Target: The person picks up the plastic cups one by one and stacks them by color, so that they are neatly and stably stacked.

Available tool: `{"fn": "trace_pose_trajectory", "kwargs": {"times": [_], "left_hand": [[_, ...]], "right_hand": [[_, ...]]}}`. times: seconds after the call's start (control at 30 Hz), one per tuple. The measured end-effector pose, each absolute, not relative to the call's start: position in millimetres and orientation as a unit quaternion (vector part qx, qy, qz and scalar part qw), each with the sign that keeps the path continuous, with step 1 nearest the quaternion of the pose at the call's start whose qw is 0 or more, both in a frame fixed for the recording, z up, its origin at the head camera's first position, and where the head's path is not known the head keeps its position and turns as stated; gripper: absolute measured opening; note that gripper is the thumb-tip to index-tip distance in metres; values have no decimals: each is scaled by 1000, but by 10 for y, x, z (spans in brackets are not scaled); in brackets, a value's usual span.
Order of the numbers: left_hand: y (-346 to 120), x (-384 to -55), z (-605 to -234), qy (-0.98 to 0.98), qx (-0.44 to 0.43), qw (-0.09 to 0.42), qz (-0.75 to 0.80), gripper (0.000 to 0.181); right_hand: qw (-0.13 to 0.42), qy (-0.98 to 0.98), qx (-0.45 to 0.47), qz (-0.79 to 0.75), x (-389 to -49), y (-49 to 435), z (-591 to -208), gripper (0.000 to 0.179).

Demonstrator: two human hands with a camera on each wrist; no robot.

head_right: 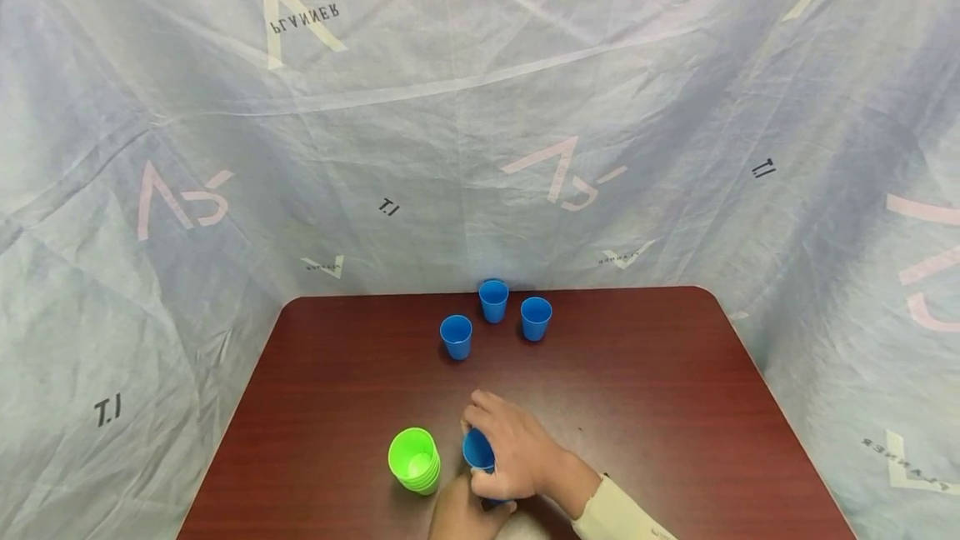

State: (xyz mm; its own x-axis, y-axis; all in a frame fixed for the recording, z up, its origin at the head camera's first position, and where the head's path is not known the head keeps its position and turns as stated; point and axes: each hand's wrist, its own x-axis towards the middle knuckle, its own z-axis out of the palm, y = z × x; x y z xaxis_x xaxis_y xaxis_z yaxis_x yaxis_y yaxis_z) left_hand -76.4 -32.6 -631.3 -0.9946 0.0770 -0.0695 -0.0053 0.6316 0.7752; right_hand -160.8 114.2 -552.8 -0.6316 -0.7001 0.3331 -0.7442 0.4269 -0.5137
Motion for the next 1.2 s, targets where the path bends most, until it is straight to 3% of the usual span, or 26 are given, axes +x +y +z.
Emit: {"fn": "trace_pose_trajectory", "kwargs": {"times": [0.17, 0.43, 0.53, 0.63, 0.87, 0.97, 1.2], "left_hand": [[-294, -733, -6336, 917, -3, 28, 398, 67], [-275, -741, -6229, 913, -24, 48, 404, 68], [-281, -731, -6185, 909, -12, 35, 415, 71], [-277, -742, -6171, 909, 10, -5, 417, 74], [-329, -820, -6282, 901, 96, -152, 395, 69], [-354, -852, -6323, 891, 116, -178, 401, 71], [-384, -845, -6308, 905, 115, -107, 395, 75]], "right_hand": [[26, -848, 427, 314, -1548, 1163, -5613, 44], [58, -839, 451, 300, -1528, 1167, -5714, 47], [69, -834, 460, 297, -1538, 1160, -5735, 45], [75, -831, 467, 292, -1546, 1161, -5766, 43], [103, -840, 468, 253, -1537, 1156, -5858, 42], [112, -842, 467, 245, -1538, 1157, -5888, 43], [121, -842, 469, 238, -1538, 1181, -5944, 45]]}}
